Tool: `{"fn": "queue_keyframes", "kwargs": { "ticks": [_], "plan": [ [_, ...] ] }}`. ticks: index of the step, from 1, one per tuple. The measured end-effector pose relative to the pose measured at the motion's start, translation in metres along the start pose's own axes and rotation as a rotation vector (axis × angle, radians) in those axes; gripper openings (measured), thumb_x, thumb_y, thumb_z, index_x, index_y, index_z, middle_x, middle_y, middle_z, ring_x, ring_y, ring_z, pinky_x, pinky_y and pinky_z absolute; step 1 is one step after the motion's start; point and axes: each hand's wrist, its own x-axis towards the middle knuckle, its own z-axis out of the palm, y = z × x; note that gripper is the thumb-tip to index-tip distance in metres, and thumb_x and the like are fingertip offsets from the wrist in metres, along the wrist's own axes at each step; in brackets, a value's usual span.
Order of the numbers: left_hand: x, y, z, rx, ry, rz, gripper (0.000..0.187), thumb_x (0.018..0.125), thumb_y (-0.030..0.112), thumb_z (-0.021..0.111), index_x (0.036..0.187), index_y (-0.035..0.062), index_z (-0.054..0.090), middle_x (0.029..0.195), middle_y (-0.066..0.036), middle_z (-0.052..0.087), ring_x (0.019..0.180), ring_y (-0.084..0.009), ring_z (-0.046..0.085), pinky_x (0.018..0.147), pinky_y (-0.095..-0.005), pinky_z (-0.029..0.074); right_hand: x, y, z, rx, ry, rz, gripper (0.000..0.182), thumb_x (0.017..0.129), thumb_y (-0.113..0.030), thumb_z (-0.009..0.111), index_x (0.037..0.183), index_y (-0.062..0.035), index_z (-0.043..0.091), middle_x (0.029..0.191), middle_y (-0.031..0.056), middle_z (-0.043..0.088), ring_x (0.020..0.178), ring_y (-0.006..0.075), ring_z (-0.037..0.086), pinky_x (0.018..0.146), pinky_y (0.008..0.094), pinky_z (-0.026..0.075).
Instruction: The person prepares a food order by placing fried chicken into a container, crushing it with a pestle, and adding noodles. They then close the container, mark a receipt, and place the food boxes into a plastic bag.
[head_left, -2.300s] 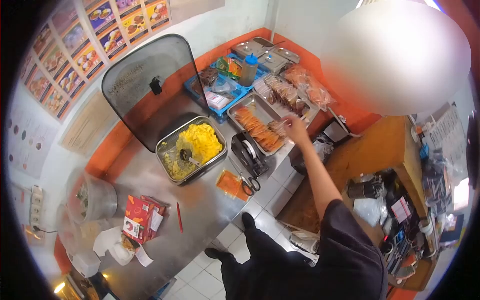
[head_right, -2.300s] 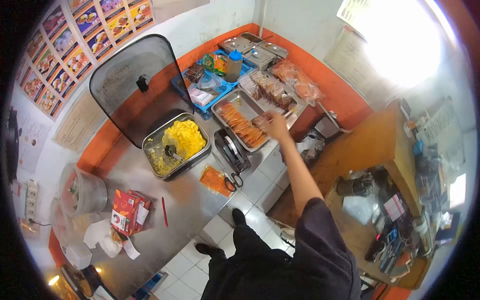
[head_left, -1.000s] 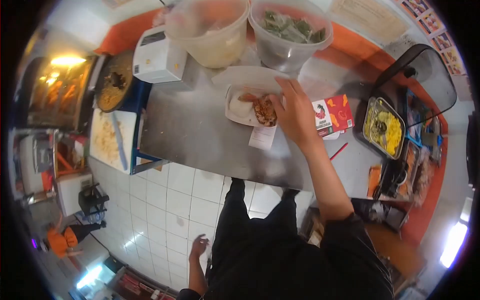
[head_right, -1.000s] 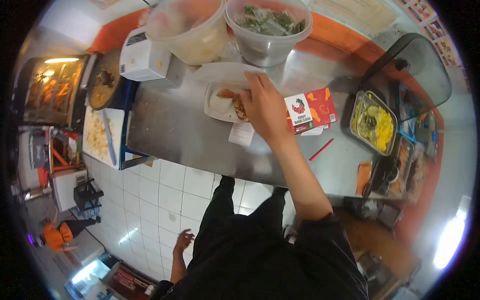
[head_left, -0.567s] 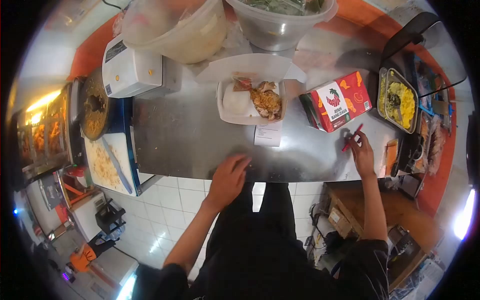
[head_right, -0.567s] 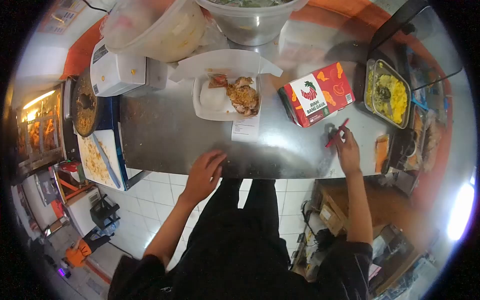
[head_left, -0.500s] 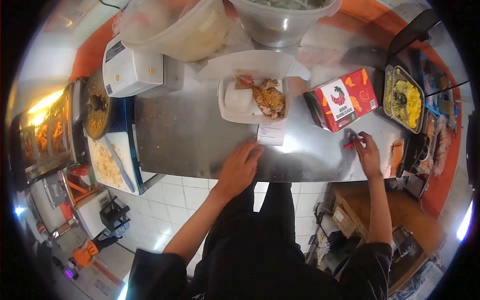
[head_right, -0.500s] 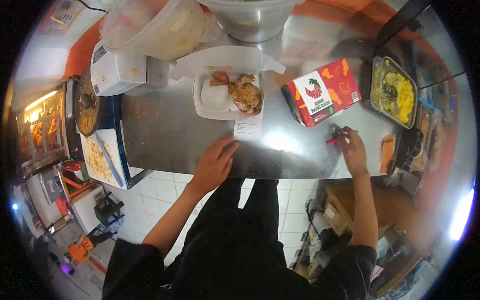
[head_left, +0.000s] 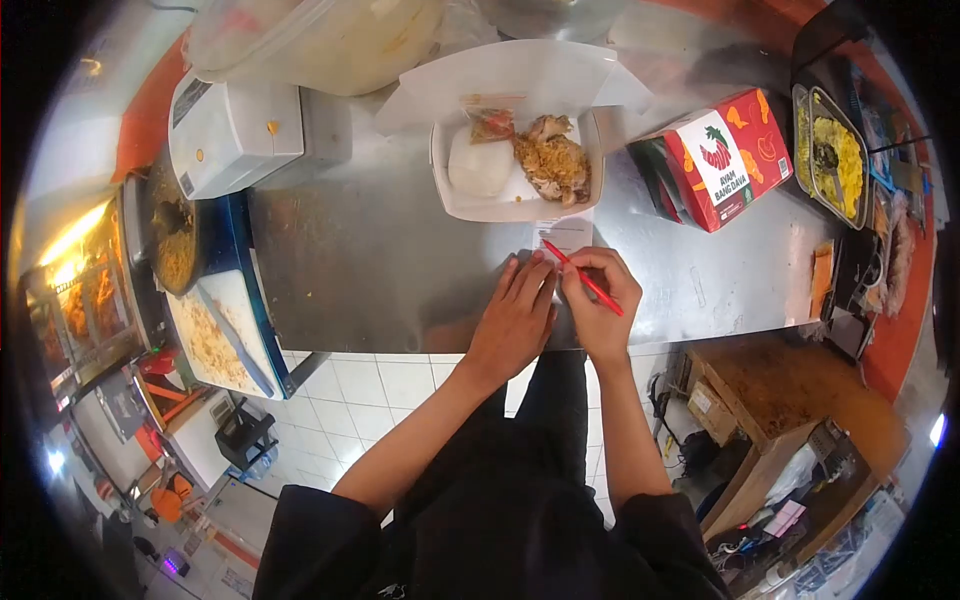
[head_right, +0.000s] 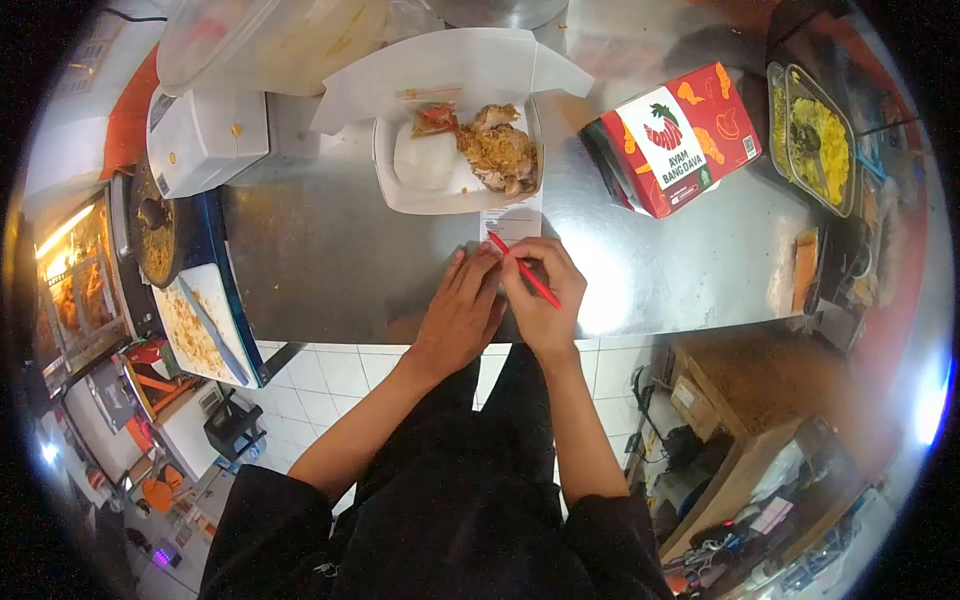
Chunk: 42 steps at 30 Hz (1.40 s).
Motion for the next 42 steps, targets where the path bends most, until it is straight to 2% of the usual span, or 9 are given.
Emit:
{"fn": "queue_keyframes", "kwargs": {
  "ticks": [14, 19, 22, 24, 27, 31, 34, 39, 42],
  "plan": [
    [-0.004, -0.01, -0.006, -0.024, 0.006, 0.067, 0.058, 0.083, 0.006, 0.067, 0.136, -0.006, 0.047, 0.139, -0.018, 0.045, 0.139, -0.0332, 0.04, 0.117, -0.0514, 0.029, -0.004, 0.004, -0.001, -0.062, -0.038, 0.081, 0.007, 0.085, 0.003, 0.069, 0.091, 0.0021, 0.066, 0.092, 0.0103, 0.066, 0.081, 0.0141, 0.064, 0.071, 0.0257, 0.052],
    [-0.004, -0.013, -0.016, -0.159, 0.062, 0.135, 0.046, 0.084, 0.003, 0.064, 0.128, -0.0036, 0.056, 0.137, -0.019, 0.047, 0.138, -0.0341, 0.041, 0.115, -0.0488, 0.034, -0.002, 0.014, -0.022, -0.388, 0.096, -0.208, 0.018, 0.085, 0.006, 0.064, 0.101, 0.0006, 0.064, 0.1, 0.0146, 0.063, 0.093, 0.0253, 0.064, 0.079, 0.0303, 0.052],
    [0.003, -0.018, -0.064, -0.149, 0.201, 0.087, 0.041, 0.083, 0.002, 0.065, 0.125, 0.001, 0.061, 0.133, -0.018, 0.052, 0.131, -0.034, 0.048, 0.11, -0.0481, 0.038, 0.008, -0.008, -0.034, -0.631, -0.027, -0.178, 0.036, 0.083, 0.008, 0.059, 0.118, -0.0012, 0.06, 0.113, 0.0188, 0.057, 0.111, 0.0359, 0.057, 0.091, 0.0383, 0.05],
    [0.028, -0.021, -0.111, -0.002, 0.61, 0.03, 0.043, 0.083, 0.003, 0.066, 0.126, 0.0033, 0.061, 0.129, -0.016, 0.057, 0.124, -0.0334, 0.053, 0.108, -0.0465, 0.039, 0.021, -0.042, -0.036, -0.605, -0.056, -0.101, 0.041, 0.083, 0.008, 0.058, 0.123, -0.0013, 0.058, 0.116, 0.0197, 0.057, 0.114, 0.0368, 0.056, 0.094, 0.0398, 0.048],
    [0.081, -0.04, -0.152, -0.018, 0.885, 0.065, 0.043, 0.085, 0.0, 0.062, 0.128, 0.0047, 0.061, 0.123, -0.015, 0.059, 0.119, -0.0328, 0.057, 0.105, -0.045, 0.041, 0.075, -0.109, -0.025, -0.639, 0.045, -0.482, 0.046, 0.084, 0.004, 0.059, 0.13, -0.0007, 0.055, 0.115, 0.0197, 0.057, 0.114, 0.0378, 0.056, 0.094, 0.0428, 0.047],
    [0.081, -0.069, -0.168, -0.096, 0.54, 0.058, 0.049, 0.085, -0.003, 0.059, 0.132, 0.0098, 0.058, 0.123, -0.017, 0.058, 0.115, -0.0352, 0.057, 0.101, -0.0461, 0.042, 0.14, -0.139, 0.0, -0.734, -0.073, -0.602, 0.045, 0.088, -0.005, 0.063, 0.132, -0.0031, 0.056, 0.116, 0.0203, 0.058, 0.107, 0.0387, 0.056, 0.091, 0.0461, 0.047],
    [0.05, -0.066, -0.157, -0.077, 0.365, -0.01, 0.049, 0.084, -0.004, 0.059, 0.13, 0.013, 0.059, 0.129, -0.02, 0.054, 0.119, -0.0389, 0.054, 0.103, -0.0469, 0.041, 0.141, -0.12, -0.009, -0.759, -0.499, -0.42, 0.044, 0.09, -0.012, 0.064, 0.133, -0.0078, 0.057, 0.116, 0.0202, 0.057, 0.105, 0.0388, 0.055, 0.092, 0.0451, 0.046],
    [0.024, -0.056, -0.099, -0.015, 0.339, -0.136, 0.05, 0.081, 0.012, 0.075, 0.127, 0.0114, 0.056, 0.133, -0.021, 0.045, 0.12, -0.0402, 0.051, 0.105, -0.0454, 0.042, 0.085, -0.067, -0.005, -0.878, -0.532, -0.318, 0.063, 0.085, -0.021, 0.074, 0.143, -0.019, 0.051, 0.155, 0.0283, 0.027, 0.137, 0.0458, 0.032, 0.113, 0.0522, 0.03],
    [0.033, -0.065, -0.069, -0.227, 0.319, -0.165, 0.062, 0.079, 0.017, 0.078, 0.134, 0.0135, 0.05, 0.134, -0.02, 0.042, 0.122, -0.0404, 0.049, 0.106, -0.0458, 0.041, 0.081, -0.044, 0.003, -0.552, -0.468, -0.269, 0.072, 0.079, -0.015, 0.077, 0.145, -0.019, 0.048, 0.16, 0.0261, 0.016, 0.141, 0.0462, 0.027, 0.115, 0.0518, 0.029]
  ]
}}
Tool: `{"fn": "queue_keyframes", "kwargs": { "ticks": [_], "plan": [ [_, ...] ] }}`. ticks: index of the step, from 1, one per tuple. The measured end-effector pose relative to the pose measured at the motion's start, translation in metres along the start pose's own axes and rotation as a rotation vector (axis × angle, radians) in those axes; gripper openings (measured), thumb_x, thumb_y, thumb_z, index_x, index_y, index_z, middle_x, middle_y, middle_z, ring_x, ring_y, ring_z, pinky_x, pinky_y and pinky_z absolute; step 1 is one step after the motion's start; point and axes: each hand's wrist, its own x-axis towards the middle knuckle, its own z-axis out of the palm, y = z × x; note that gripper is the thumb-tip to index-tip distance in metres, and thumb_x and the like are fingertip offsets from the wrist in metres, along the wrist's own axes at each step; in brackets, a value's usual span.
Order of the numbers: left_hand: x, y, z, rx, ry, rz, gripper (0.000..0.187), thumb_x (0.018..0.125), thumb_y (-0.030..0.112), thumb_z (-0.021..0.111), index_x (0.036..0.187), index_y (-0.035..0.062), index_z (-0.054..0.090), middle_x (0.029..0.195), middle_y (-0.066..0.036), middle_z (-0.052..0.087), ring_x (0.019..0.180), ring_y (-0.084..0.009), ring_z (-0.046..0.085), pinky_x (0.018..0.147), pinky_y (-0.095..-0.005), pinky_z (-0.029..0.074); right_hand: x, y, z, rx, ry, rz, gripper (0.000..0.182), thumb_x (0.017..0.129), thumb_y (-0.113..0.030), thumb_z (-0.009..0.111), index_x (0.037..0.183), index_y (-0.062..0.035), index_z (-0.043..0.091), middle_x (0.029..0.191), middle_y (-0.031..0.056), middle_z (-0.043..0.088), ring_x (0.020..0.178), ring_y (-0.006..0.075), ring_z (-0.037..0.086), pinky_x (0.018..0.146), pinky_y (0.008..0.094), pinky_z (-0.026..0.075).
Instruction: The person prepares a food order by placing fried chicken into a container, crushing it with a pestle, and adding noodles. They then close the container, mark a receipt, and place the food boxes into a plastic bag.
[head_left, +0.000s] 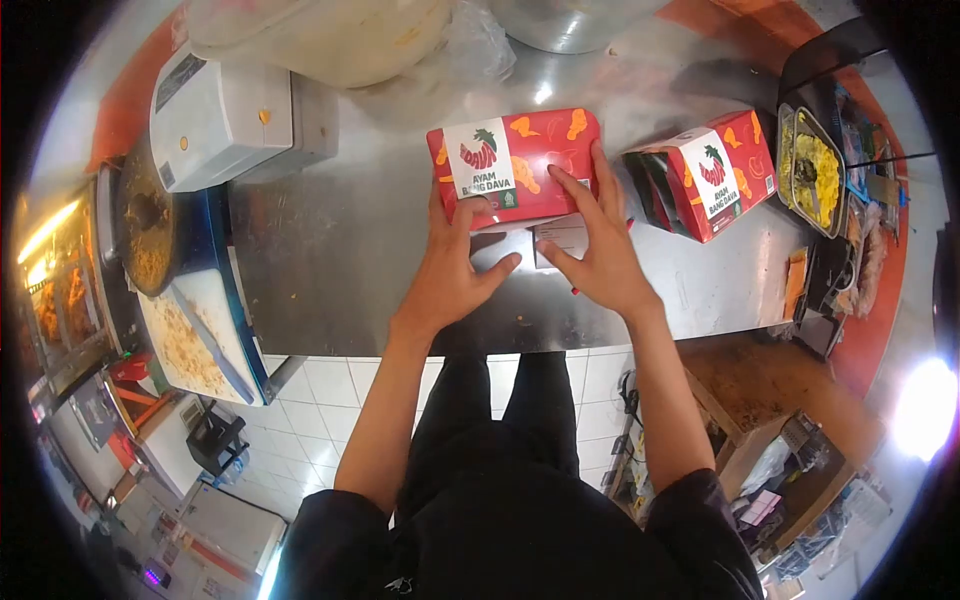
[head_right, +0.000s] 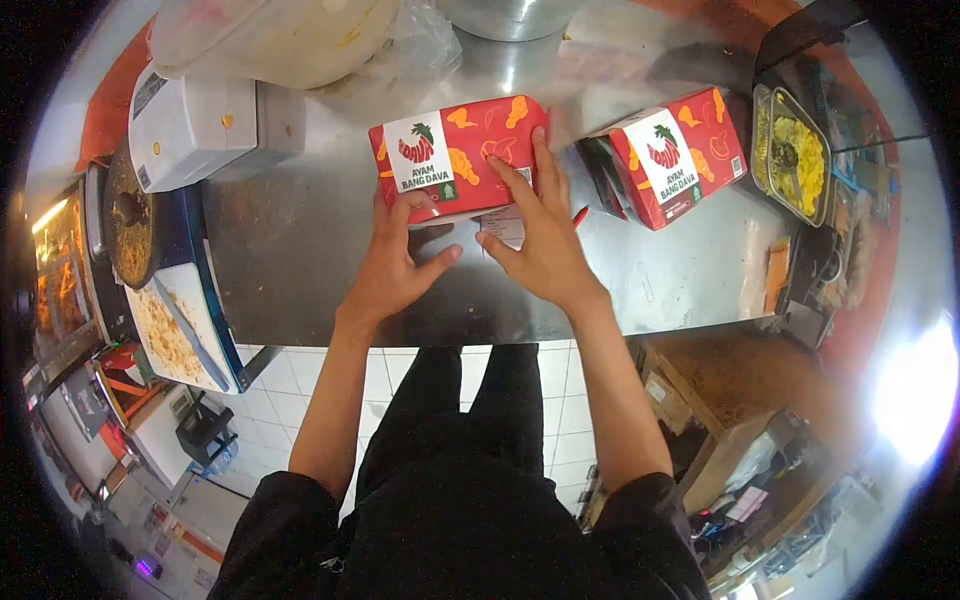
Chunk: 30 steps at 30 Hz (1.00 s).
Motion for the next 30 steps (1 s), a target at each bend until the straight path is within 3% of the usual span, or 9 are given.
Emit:
{"fn": "queue_keyframes", "kwargs": {
  "ticks": [4, 8, 11, 14, 15, 17, 19, 28, 30],
  "plan": [
    [0.012, -0.002, 0.0, -0.218, 0.091, -0.016, 0.065, 0.082, 0.019, 0.078, 0.138, 0.0134, 0.047, 0.133, -0.019, 0.043, 0.124, -0.0342, 0.049, 0.106, -0.0428, 0.041, 0.009, 0.011, 0.012, 0.274, 0.137, 0.064, 0.078, 0.075, -0.007, 0.079, 0.145, -0.0154, 0.047, 0.152, 0.0214, 0.028, 0.142, 0.0383, 0.032, 0.114, 0.0454, 0.033],
    [0.025, 0.01, -0.028, -0.186, 0.083, -0.198, 0.059, 0.09, 0.013, 0.071, 0.143, 0.0115, 0.045, 0.131, -0.015, 0.045, 0.123, -0.0259, 0.05, 0.107, -0.0386, 0.04, 0.013, 0.009, -0.012, 0.381, 0.107, 0.148, 0.062, 0.086, -0.019, 0.074, 0.143, -0.0131, 0.051, 0.137, 0.0176, 0.043, 0.133, 0.0299, 0.041, 0.111, 0.0393, 0.035],
    [0.036, 0.016, -0.038, -0.199, 0.129, -0.188, 0.059, 0.093, 0.012, 0.067, 0.147, 0.0108, 0.043, 0.137, -0.02, 0.046, 0.131, -0.0321, 0.044, 0.111, -0.0387, 0.036, 0.018, 0.002, -0.025, 0.405, 0.135, 0.186, 0.05, 0.1, -0.034, 0.058, 0.144, -0.0112, 0.051, 0.131, 0.0161, 0.047, 0.123, 0.0246, 0.047, 0.108, 0.0363, 0.036],
    [0.037, 0.003, -0.029, -0.353, 0.079, -0.139, 0.062, 0.095, 0.015, 0.065, 0.15, 0.0102, 0.038, 0.143, -0.02, 0.047, 0.137, -0.0303, 0.042, 0.115, -0.0387, 0.03, 0.018, 0.006, -0.013, 0.375, 0.219, 0.112, 0.05, 0.102, -0.031, 0.056, 0.145, -0.0088, 0.047, 0.137, 0.0168, 0.045, 0.124, 0.0244, 0.046, 0.109, 0.0366, 0.035],
    [0.036, 0.004, -0.026, -0.443, 0.07, -0.143, 0.064, 0.094, 0.017, 0.066, 0.151, 0.0105, 0.038, 0.145, -0.021, 0.046, 0.139, -0.0309, 0.04, 0.116, -0.0398, 0.029, 0.018, -0.004, -0.011, 0.707, 0.155, 0.213, 0.061, 0.1, -0.029, 0.059, 0.151, -0.0076, 0.036, 0.148, 0.0187, 0.038, 0.134, 0.0267, 0.04, 0.113, 0.0377, 0.031],
    [0.031, 0.005, -0.023, -0.612, 0.057, -0.155, 0.068, 0.093, 0.02, 0.069, 0.152, 0.0111, 0.036, 0.149, -0.021, 0.044, 0.142, -0.0321, 0.037, 0.118, -0.0418, 0.027, 0.009, 0.002, 0.003, 0.688, 0.122, 0.154, 0.07, 0.098, -0.029, 0.063, 0.154, -0.0083, 0.027, 0.154, 0.0199, 0.031, 0.141, 0.0282, 0.033, 0.116, 0.0386, 0.027],
    [0.028, -0.008, -0.031, -0.254, 0.01, 0.018, 0.074, 0.09, 0.021, 0.071, 0.153, 0.0113, 0.034, 0.151, -0.022, 0.042, 0.141, -0.0355, 0.038, 0.118, -0.043, 0.028, 0.007, 0.005, 0.004, 0.617, 0.046, 0.131, 0.087, 0.093, -0.029, 0.069, 0.158, -0.0104, 0.015, 0.161, 0.0228, 0.018, 0.15, 0.0323, 0.02, 0.12, 0.0405, 0.02],
    [0.022, -0.042, -0.04, -0.034, -0.227, 0.108, 0.07, 0.094, 0.027, 0.065, 0.155, 0.0147, 0.033, 0.155, -0.026, 0.033, 0.139, -0.0454, 0.039, 0.112, -0.0468, 0.035, -0.004, 0.043, -0.005, 0.093, -0.125, -0.004, 0.084, 0.096, -0.038, 0.061, 0.16, -0.014, 0.012, 0.162, 0.0265, 0.013, 0.15, 0.0393, 0.02, 0.119, 0.0431, 0.026],
    [0.027, -0.042, -0.042, -0.007, -0.274, 0.08, 0.064, 0.096, 0.029, 0.062, 0.153, 0.0166, 0.036, 0.154, -0.027, 0.033, 0.138, -0.046, 0.04, 0.112, -0.0467, 0.036, -0.001, 0.047, -0.009, 0.127, -0.168, -0.023, 0.071, 0.096, -0.035, 0.061, 0.157, -0.021, 0.027, 0.162, 0.0244, 0.016, 0.149, 0.0373, 0.023, 0.115, 0.041, 0.034]
  ]
}}
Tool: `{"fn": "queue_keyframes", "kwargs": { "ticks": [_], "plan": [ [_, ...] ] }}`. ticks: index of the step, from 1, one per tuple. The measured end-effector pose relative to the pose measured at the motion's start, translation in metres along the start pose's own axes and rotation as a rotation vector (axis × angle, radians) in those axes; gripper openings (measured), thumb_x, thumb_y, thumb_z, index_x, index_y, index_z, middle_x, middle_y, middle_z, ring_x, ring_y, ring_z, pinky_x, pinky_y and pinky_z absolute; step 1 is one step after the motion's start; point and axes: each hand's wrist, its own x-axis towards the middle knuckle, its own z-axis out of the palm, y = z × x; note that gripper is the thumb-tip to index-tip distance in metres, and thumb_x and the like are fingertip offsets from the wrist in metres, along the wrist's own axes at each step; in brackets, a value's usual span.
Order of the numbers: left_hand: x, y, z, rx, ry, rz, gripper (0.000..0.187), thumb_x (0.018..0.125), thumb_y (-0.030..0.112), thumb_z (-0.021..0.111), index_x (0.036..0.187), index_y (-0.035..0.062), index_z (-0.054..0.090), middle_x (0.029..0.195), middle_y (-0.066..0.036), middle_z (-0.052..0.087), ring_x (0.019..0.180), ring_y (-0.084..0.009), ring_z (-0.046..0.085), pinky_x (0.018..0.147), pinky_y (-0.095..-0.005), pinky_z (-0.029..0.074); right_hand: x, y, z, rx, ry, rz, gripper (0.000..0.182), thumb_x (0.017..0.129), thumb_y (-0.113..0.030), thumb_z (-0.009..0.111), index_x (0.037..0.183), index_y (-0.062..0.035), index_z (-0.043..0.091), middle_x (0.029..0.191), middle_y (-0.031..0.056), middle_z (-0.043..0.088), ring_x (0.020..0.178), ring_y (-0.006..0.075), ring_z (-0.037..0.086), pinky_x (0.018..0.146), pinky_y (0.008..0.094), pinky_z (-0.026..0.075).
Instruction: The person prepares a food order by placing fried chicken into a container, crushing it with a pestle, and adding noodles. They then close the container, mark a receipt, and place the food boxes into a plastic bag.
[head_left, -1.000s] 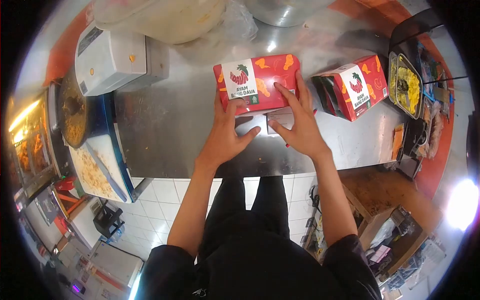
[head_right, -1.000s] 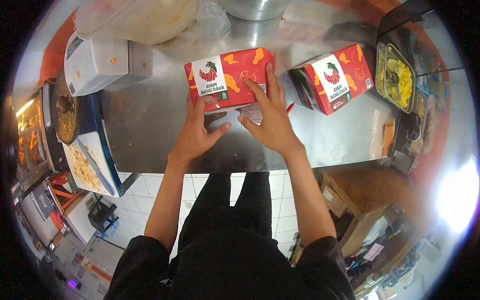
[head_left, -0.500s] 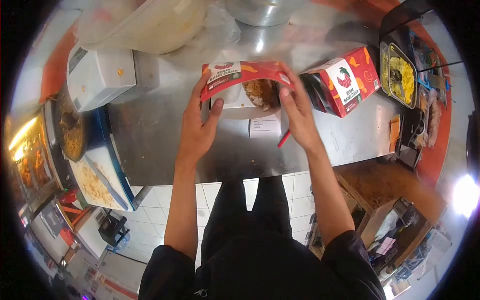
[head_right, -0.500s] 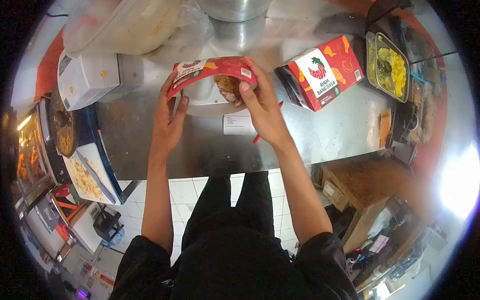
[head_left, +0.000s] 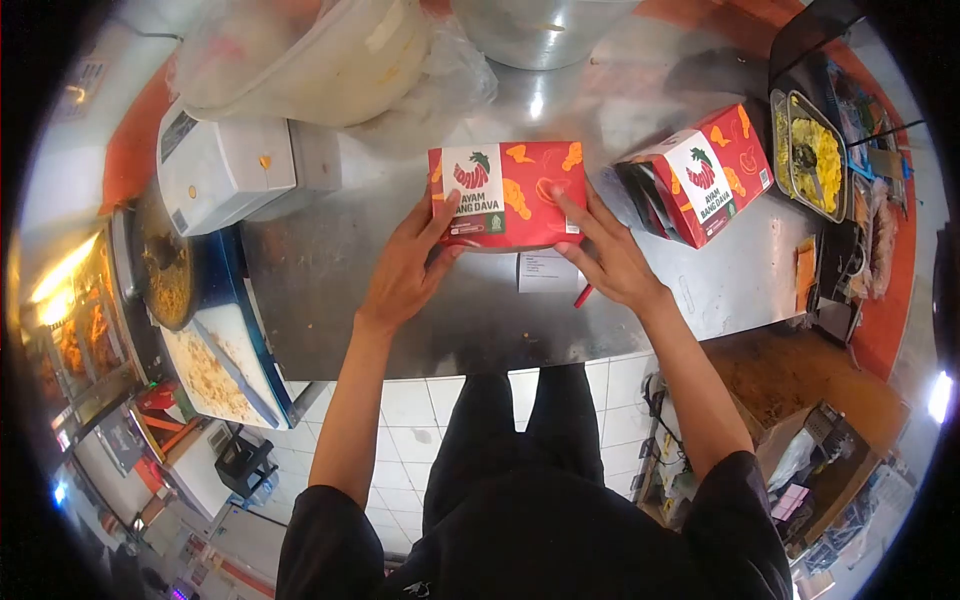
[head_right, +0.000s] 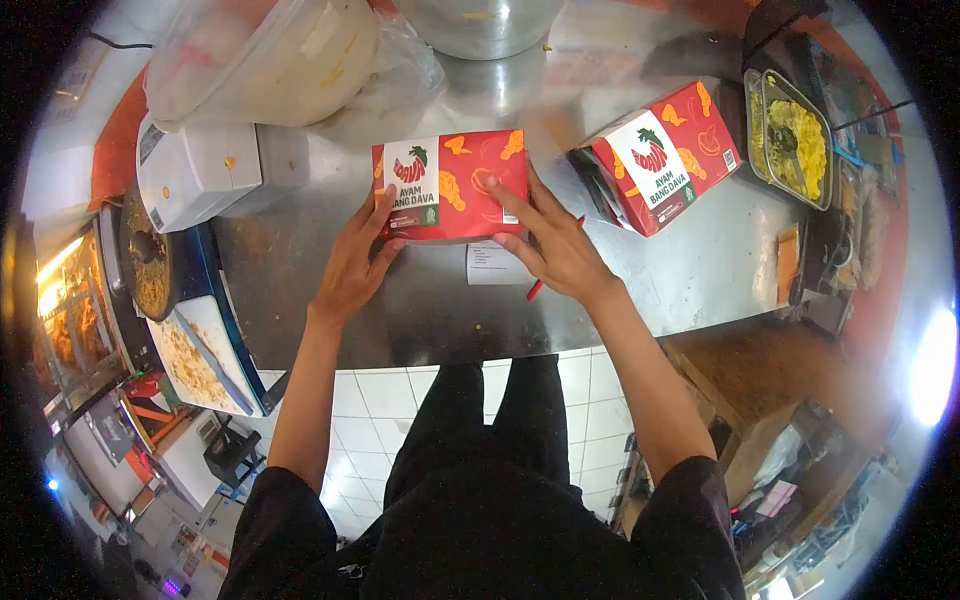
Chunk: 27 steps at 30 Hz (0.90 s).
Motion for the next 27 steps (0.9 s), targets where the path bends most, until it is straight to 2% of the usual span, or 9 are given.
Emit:
{"fn": "queue_keyframes", "kwargs": {
  "ticks": [8, 10, 14, 16, 20, 22, 24, 25, 27],
  "plan": [
    [0.001, 0.018, -0.001, 0.628, 0.1, 0.132, 0.057, 0.094, 0.025, 0.062, 0.149, 0.0217, 0.046, 0.156, -0.021, 0.033, 0.143, -0.0435, 0.031, 0.117, -0.056, 0.023, 0.0, 0.015, 0.012, -0.283, 0.112, -0.145, 0.064, 0.097, -0.023, 0.06, 0.155, -0.0274, 0.034, 0.164, 0.0232, 0.006, 0.149, 0.0414, 0.021, 0.115, 0.0443, 0.034],
    [0.015, 0.014, -0.006, 0.651, 0.091, 0.331, 0.059, 0.087, 0.026, 0.07, 0.141, 0.0122, 0.052, 0.156, -0.021, 0.033, 0.144, -0.0427, 0.03, 0.118, -0.0582, 0.021, -0.001, 0.033, 0.031, -0.301, 0.11, -0.137, 0.061, 0.099, -0.027, 0.055, 0.156, -0.0195, 0.032, 0.16, 0.0271, 0.02, 0.145, 0.0437, 0.028, 0.117, 0.0456, 0.031],
    [0.077, 0.065, -0.015, 0.506, -0.119, 0.37, 0.076, 0.064, 0.029, 0.086, 0.125, 0.0011, 0.052, 0.148, -0.021, 0.039, 0.141, -0.0415, 0.033, 0.117, -0.0554, 0.025, -0.002, 0.026, 0.033, -0.155, 0.074, -0.079, 0.054, 0.102, -0.022, 0.048, 0.153, -0.0162, 0.035, 0.161, 0.027, 0.01, 0.145, 0.0421, 0.029, 0.118, 0.0432, 0.031],
    [0.094, 0.048, -0.005, 0.457, -0.24, 0.261, 0.094, 0.057, 0.03, 0.089, 0.134, 0.0015, 0.044, 0.144, -0.022, 0.042, 0.136, -0.0415, 0.038, 0.113, -0.0552, 0.028, -0.014, 0.019, 0.036, -0.19, 0.273, -0.166, 0.052, 0.101, -0.021, 0.05, 0.15, -0.0074, 0.038, 0.16, 0.026, 0.016, 0.141, 0.0396, 0.037, 0.117, 0.0427, 0.032],
    [0.095, 0.066, -0.002, 0.525, -0.233, 0.162, 0.107, 0.05, 0.029, 0.09, 0.138, 0.0014, 0.036, 0.143, -0.023, 0.042, 0.134, -0.0421, 0.038, 0.113, -0.0556, 0.028, -0.107, -0.035, -0.095, 0.367, -0.178, 0.045, 0.038, 0.101, -0.021, 0.054, 0.134, -0.0013, 0.057, 0.133, 0.021, 0.058, 0.116, 0.0318, 0.062, 0.104, 0.0384, 0.046],
    [0.099, 0.073, 0.002, 0.533, -0.255, 0.138, 0.107, 0.049, 0.028, 0.091, 0.137, 0.0015, 0.036, 0.145, -0.024, 0.04, 0.137, -0.0435, 0.035, 0.116, -0.0561, 0.025, -0.182, -0.014, -0.174, 0.756, 0.044, 0.161, 0.034, 0.102, -0.022, 0.055, 0.128, -0.0011, 0.06, 0.113, 0.0132, 0.069, 0.102, 0.0235, 0.066, 0.096, 0.0362, 0.05],
    [0.1, 0.069, 0.006, 0.587, -0.219, 0.14, 0.106, 0.048, 0.026, 0.092, 0.135, 0.0017, 0.037, 0.147, -0.024, 0.037, 0.139, -0.0444, 0.032, 0.117, -0.0565, 0.023, -0.256, 0.065, -0.241, 0.566, 0.592, 0.272, 0.028, 0.098, -0.018, 0.06, 0.122, -0.0024, 0.063, 0.11, 0.0093, 0.067, 0.094, 0.0174, 0.063, 0.087, 0.0326, 0.052],
    [0.1, 0.067, 0.011, 0.611, -0.213, 0.146, 0.105, 0.048, 0.025, 0.092, 0.135, 0.0018, 0.037, 0.148, -0.024, 0.036, 0.14, -0.0449, 0.031, 0.117, -0.0567, 0.023, -0.299, 0.108, -0.269, 0.447, 0.879, 0.519, 0.03, 0.092, -0.02, 0.068, 0.118, -0.0043, 0.065, 0.112, 0.0107, 0.065, 0.102, 0.0178, 0.061, 0.09, 0.0335, 0.05],
    [0.103, 0.078, 0.012, 0.612, -0.197, 0.168, 0.106, 0.048, 0.022, 0.089, 0.136, -0.0018, 0.036, 0.142, -0.025, 0.041, 0.134, -0.0462, 0.037, 0.113, -0.0538, 0.029, -0.353, 0.184, -0.333, -0.275, 1.137, 0.73, 0.039, 0.095, -0.036, 0.065, 0.122, -0.0082, 0.065, 0.099, 0.0117, 0.054, 0.089, 0.0212, 0.052, 0.083, 0.0323, 0.045]
  ]
}}
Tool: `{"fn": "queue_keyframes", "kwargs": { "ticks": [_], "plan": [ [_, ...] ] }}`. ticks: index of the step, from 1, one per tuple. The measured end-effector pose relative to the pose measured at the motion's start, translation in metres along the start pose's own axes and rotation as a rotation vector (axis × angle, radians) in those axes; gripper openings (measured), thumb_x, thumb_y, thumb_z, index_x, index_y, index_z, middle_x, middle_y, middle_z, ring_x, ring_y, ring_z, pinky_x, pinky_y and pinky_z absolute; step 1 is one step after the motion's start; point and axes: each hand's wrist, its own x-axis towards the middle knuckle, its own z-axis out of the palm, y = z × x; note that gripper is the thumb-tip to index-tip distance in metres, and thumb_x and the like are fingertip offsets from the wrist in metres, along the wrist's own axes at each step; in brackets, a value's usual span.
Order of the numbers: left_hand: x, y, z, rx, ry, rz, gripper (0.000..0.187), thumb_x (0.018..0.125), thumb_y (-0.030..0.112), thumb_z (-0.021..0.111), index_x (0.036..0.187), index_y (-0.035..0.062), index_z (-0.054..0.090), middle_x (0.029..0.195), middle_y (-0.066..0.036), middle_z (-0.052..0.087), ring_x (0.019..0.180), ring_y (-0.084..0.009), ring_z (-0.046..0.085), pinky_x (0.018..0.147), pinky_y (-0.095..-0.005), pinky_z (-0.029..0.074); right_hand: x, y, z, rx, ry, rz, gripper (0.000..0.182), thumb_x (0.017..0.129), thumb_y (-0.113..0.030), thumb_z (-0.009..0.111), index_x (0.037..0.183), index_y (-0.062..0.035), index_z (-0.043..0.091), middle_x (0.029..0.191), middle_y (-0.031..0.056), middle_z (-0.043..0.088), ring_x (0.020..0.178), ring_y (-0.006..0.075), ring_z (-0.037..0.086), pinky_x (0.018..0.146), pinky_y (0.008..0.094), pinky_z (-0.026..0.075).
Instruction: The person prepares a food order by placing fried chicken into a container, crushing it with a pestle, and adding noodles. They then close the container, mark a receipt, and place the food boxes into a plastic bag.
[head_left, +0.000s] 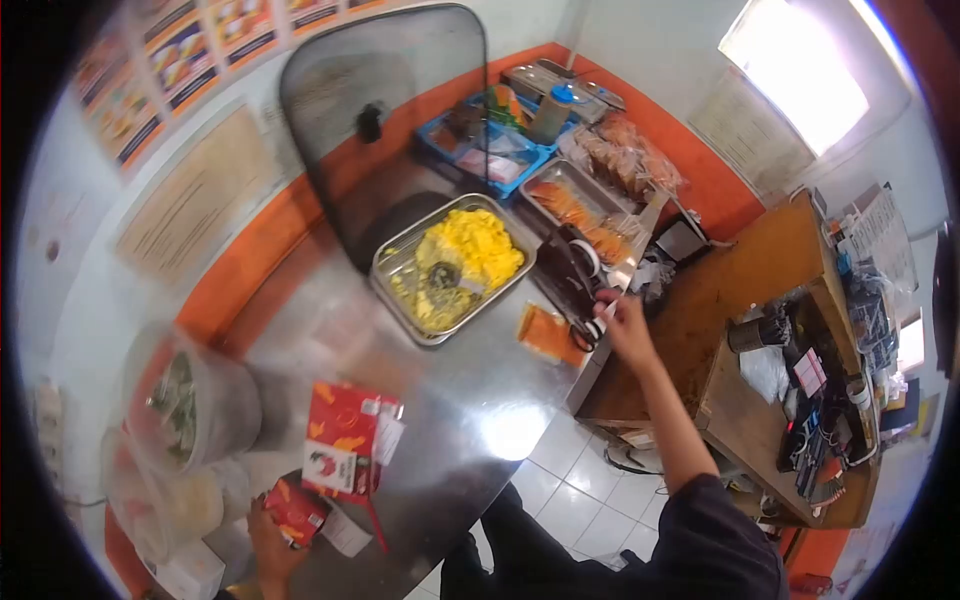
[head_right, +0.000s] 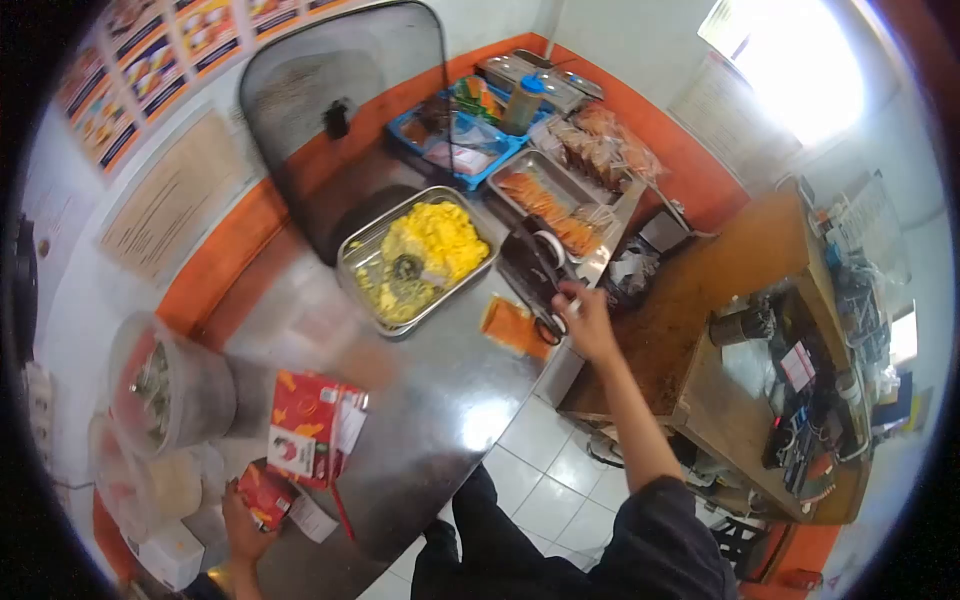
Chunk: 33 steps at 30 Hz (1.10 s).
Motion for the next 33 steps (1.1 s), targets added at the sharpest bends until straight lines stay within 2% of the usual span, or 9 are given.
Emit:
{"fn": "queue_keyframes", "kwargs": {
  "ticks": [2, 5, 13, 17, 21, 23, 25, 28, 33],
  "plan": [
    [0.003, 0.001, 0.007, -0.01, 0.004, -0.039, 0.108, 0.047, 0.02, 0.087, 0.138, -0.0035, 0.034, 0.139, -0.026, 0.044, 0.131, -0.0463, 0.04, 0.11, -0.0515, 0.033, 0.048, 0.043, -0.029, -0.079, -0.136, 0.125, 0.051, 0.094, -0.049, 0.063, 0.126, -0.0085, 0.064, 0.103, 0.0184, 0.052, 0.089, 0.0239, 0.049, 0.086, 0.032, 0.044],
    [0.008, 0.002, 0.01, -0.01, -0.038, -0.09, 0.114, 0.043, 0.019, 0.088, 0.14, -0.0032, 0.032, 0.138, -0.025, 0.045, 0.129, -0.0449, 0.042, 0.109, -0.0497, 0.036, 0.077, 0.071, -0.029, 0.52, -0.512, 0.645, 0.06, 0.097, -0.06, 0.051, 0.122, -0.0057, 0.063, 0.122, 0.0146, 0.053, 0.096, 0.024, 0.054, 0.086, 0.0353, 0.049],
    [0.024, 0.046, -0.005, -0.273, -0.038, -0.098, 0.116, 0.044, 0.024, 0.092, 0.14, -0.0028, 0.033, 0.131, -0.022, 0.048, 0.123, -0.0395, 0.049, 0.104, -0.0453, 0.04, 0.039, 0.091, -0.034, 0.944, -0.278, 0.444, 0.024, 0.099, -0.027, 0.064, 0.106, -0.0042, 0.064, 0.117, 0.0052, 0.057, 0.098, 0.0168, 0.062, 0.096, 0.0346, 0.052],
    [0.053, 0.144, -0.052, -0.293, -0.043, 0.003, 0.104, 0.05, 0.028, 0.091, 0.137, -0.0006, 0.041, 0.125, -0.019, 0.054, 0.116, -0.0357, 0.055, 0.099, -0.0441, 0.044, 0.014, 0.123, -0.007, 0.594, -0.118, 0.291, 0.025, 0.094, -0.026, 0.07, 0.092, -0.0015, 0.068, 0.102, 0.0084, 0.053, 0.092, 0.0199, 0.06, 0.085, 0.035, 0.053],
    [0.06, 0.11, -0.041, -0.25, 0.006, 0.039, 0.067, 0.068, 0.025, 0.08, 0.127, 0.003, 0.057, 0.113, -0.018, 0.066, 0.104, -0.037, 0.064, 0.089, -0.045, 0.051, 0.023, 0.139, -0.009, -0.641, 0.113, -0.161, 0.016, 0.081, -0.01, 0.063, 0.074, 0.0039, 0.063, 0.089, 0.0238, 0.061, 0.079, 0.0408, 0.057, 0.071, 0.0485, 0.046],
    [0.045, 0.093, -0.034, -0.071, 0.127, 0.03, 0.064, 0.069, 0.026, 0.078, 0.126, 0.0054, 0.059, 0.108, -0.018, 0.067, 0.099, -0.04, 0.064, 0.087, -0.0472, 0.052, 0.005, 0.074, -0.032, -0.396, -0.147, -0.059, 0.025, 0.089, -0.018, 0.065, 0.074, 0.0022, 0.065, 0.079, 0.0214, 0.062, 0.074, 0.0378, 0.06, 0.065, 0.0476, 0.046],
    [0.011, 0.05, -0.014, -0.047, 0.111, 0.018, 0.084, 0.063, 0.036, 0.085, 0.133, 0.0042, 0.05, 0.124, -0.022, 0.06, 0.112, -0.0429, 0.058, 0.095, -0.0509, 0.046, -0.047, 0.031, -0.024, 0.047, -0.373, 0.043, 0.025, 0.094, -0.021, 0.067, 0.077, -0.0021, 0.064, 0.067, 0.0011, 0.055, 0.061, 0.0103, 0.053, 0.054, 0.0298, 0.041],
    [-0.017, 0.029, 0.02, -0.108, 0.175, -0.173, 0.09, 0.061, 0.041, 0.087, 0.132, 0.0067, 0.046, 0.145, -0.025, 0.043, 0.132, -0.0419, 0.042, 0.108, -0.0543, 0.031, -0.162, -0.104, 0.028, 0.38, -0.778, 0.407, 0.009, 0.095, -0.015, 0.064, 0.092, -0.0076, 0.069, 0.071, -0.0057, 0.057, 0.06, 0.0025, 0.048, 0.049, 0.0203, 0.037],
    [-0.025, 0.028, 0.04, -0.215, 0.354, -0.262, 0.084, 0.06, 0.038, 0.087, 0.127, 0.0075, 0.045, 0.155, -0.025, 0.029, 0.141, -0.0402, 0.033, 0.108, -0.0601, 0.025, -0.321, -0.267, 0.19, 0.629, -1.024, 0.158, 0.029, 0.096, -0.025, 0.067, 0.095, 0.0038, 0.067, 0.076, 0.0058, 0.062, 0.069, 0.0111, 0.055, 0.064, 0.0264, 0.043]
  ]
}}
